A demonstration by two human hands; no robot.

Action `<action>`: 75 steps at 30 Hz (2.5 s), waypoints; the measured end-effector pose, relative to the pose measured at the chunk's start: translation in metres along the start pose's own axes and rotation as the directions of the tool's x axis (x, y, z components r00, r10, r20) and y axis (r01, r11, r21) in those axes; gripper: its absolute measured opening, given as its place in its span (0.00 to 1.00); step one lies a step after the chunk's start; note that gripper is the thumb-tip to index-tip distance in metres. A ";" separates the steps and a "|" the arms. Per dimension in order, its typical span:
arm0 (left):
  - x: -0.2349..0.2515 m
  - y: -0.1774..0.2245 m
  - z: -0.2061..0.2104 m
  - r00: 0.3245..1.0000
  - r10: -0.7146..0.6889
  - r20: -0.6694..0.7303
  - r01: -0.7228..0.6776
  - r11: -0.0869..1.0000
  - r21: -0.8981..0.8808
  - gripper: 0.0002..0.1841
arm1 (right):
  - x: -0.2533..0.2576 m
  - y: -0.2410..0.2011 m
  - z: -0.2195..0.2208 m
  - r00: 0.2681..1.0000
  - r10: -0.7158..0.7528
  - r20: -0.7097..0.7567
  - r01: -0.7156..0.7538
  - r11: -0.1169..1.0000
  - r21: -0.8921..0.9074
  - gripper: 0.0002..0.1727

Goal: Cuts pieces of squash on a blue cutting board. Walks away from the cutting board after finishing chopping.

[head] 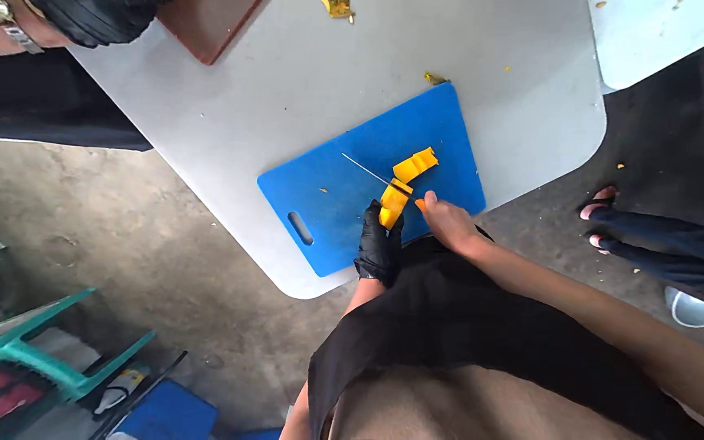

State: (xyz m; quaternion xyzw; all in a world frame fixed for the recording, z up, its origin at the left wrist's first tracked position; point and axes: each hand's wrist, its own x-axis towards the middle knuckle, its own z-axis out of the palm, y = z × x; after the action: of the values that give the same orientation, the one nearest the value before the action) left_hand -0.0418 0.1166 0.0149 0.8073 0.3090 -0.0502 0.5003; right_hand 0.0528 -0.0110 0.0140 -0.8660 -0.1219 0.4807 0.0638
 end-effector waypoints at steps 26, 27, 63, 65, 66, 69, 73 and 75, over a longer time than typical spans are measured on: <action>0.008 0.012 -0.020 0.982 -0.179 0.058 0.178 0.984 0.023 0.28 | -0.038 0.006 -0.022 0.989 -0.146 -0.038 0.141 0.983 -0.122 0.17; 0.007 0.011 -0.019 0.985 -0.164 0.051 0.164 0.986 0.020 0.28 | -0.038 0.005 -0.023 0.993 -0.120 -0.022 0.116 0.984 -0.132 0.17; 0.085 0.025 0.053 0.914 0.323 0.246 -0.402 0.804 0.439 0.52 | -0.054 0.120 -0.027 0.953 0.122 -0.277 0.118 0.694 0.710 0.20; 0.101 0.017 0.068 0.895 0.326 0.303 -0.441 0.743 0.503 0.41 | -0.067 0.132 -0.021 0.945 0.206 -0.253 0.049 0.677 0.734 0.23; 0.105 0.014 0.070 0.886 0.337 0.319 -0.460 0.723 0.515 0.34 | -0.074 0.138 -0.017 0.939 0.239 -0.249 0.028 0.665 0.746 0.23; 0.113 0.020 0.067 0.879 0.313 0.359 -0.469 0.702 0.537 0.25 | -0.086 0.157 0.001 0.920 0.306 -0.246 0.000 0.628 0.778 0.23; 0.123 0.053 0.061 0.886 0.129 0.445 -0.416 0.643 0.642 0.23 | -0.087 0.179 0.017 0.921 0.301 -0.246 -0.005 0.643 0.766 0.23; 0.124 0.064 0.060 0.888 0.054 0.457 -0.380 0.648 0.661 0.22 | -0.083 0.189 0.014 0.932 0.271 -0.241 -0.005 0.674 0.739 0.23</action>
State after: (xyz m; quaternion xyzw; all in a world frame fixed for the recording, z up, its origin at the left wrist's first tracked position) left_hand 0.1073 0.1021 -0.0133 0.9428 0.0528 -0.2707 0.1873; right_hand 0.0274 -0.2150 0.0314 -0.8435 0.1581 0.3404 0.3842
